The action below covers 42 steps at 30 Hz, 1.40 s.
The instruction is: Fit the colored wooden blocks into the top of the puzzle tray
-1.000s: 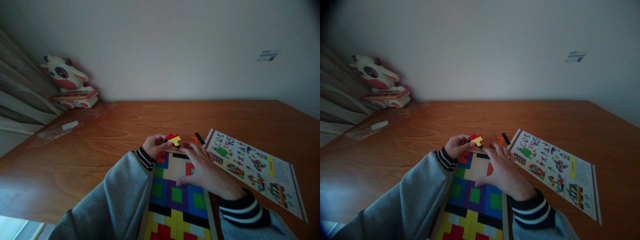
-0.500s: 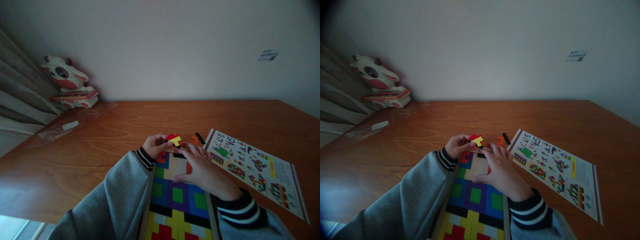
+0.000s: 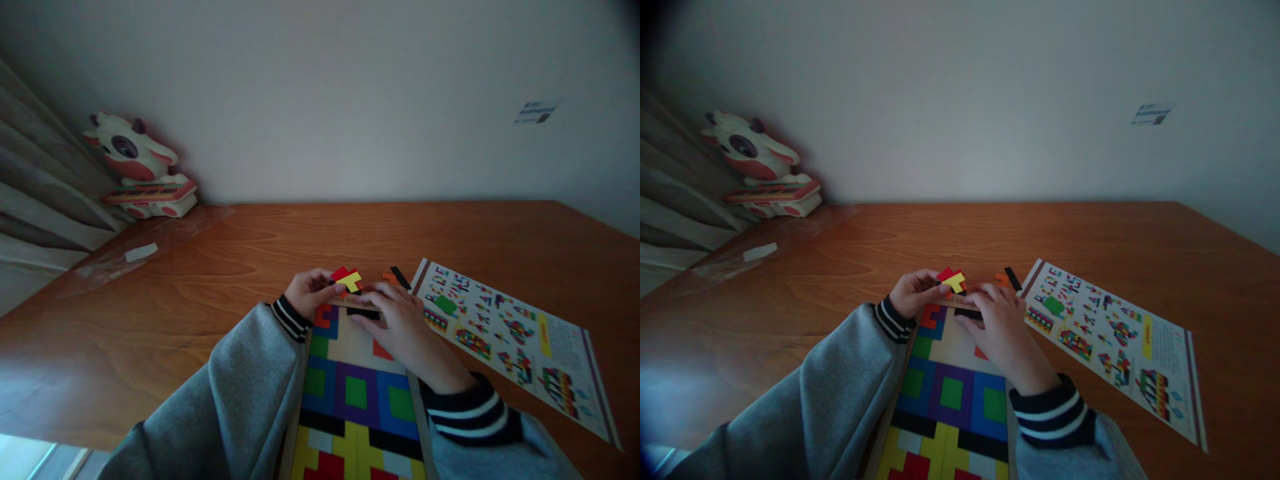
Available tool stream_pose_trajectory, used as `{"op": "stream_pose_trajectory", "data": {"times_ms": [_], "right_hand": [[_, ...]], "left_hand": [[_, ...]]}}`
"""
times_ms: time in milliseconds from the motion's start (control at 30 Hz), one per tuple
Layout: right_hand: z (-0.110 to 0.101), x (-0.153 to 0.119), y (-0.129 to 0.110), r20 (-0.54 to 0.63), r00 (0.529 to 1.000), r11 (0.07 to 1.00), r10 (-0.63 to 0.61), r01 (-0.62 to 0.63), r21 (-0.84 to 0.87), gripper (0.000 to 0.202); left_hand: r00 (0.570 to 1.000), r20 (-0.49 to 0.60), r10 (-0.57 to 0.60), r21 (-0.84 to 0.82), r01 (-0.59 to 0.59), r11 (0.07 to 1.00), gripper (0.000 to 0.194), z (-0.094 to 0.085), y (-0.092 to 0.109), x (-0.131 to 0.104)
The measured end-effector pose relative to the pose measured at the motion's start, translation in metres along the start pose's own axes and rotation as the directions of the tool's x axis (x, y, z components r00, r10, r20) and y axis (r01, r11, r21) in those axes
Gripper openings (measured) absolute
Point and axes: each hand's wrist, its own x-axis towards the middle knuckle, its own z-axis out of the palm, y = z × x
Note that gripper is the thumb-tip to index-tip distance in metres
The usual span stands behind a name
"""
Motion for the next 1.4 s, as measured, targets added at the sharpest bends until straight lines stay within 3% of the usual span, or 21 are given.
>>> {"op": "stream_pose_trajectory", "data": {"times_ms": [133,233,333,433,700,833,1033,1400], "right_hand": [[-0.011,-0.001,0.034,-0.082,0.996,0.998,0.044,-0.041,0.041,0.017],[-0.016,-0.005,0.056,-0.098,0.987,0.991,0.128,-0.131,-0.024,0.023],[-0.014,-0.009,0.064,-0.090,0.984,0.986,0.152,-0.157,-0.056,0.035],[-0.009,-0.010,0.061,-0.072,0.985,0.983,0.156,-0.161,-0.083,0.041],[-0.005,-0.005,0.059,-0.002,0.975,0.973,0.221,-0.221,0.069,0.024],[-0.007,-0.007,0.058,-0.049,0.964,0.954,0.260,-0.249,0.166,0.025],[-0.017,-0.007,0.052,-0.050,0.967,0.935,0.251,-0.229,0.271,0.016],[-0.043,-0.011,0.032,0.010,0.957,0.879,0.291,-0.271,0.393,0.022]], "left_hand": [[1.000,-0.015,-0.027,-0.011,0.027,1.000,0.037,0.000,-0.001,-0.001],[0.999,-0.028,-0.042,0.005,0.042,0.999,0.039,0.000,-0.002,-0.001],[0.999,-0.023,-0.036,0.027,0.036,0.999,0.038,0.000,-0.001,-0.001],[1.000,-0.018,-0.024,0.047,0.025,0.999,0.037,0.000,0.000,-0.001],[1.000,-0.012,-0.007,0.062,0.008,0.998,0.036,-0.002,-0.002,0.000],[1.000,0.004,-0.003,0.076,0.002,0.997,0.035,-0.003,-0.003,0.000],[1.000,0.001,-0.011,0.065,0.011,0.998,0.037,-0.001,0.000,-0.001],[0.999,-0.031,-0.032,0.087,0.034,0.996,0.034,-0.001,0.001,-0.002]]}}
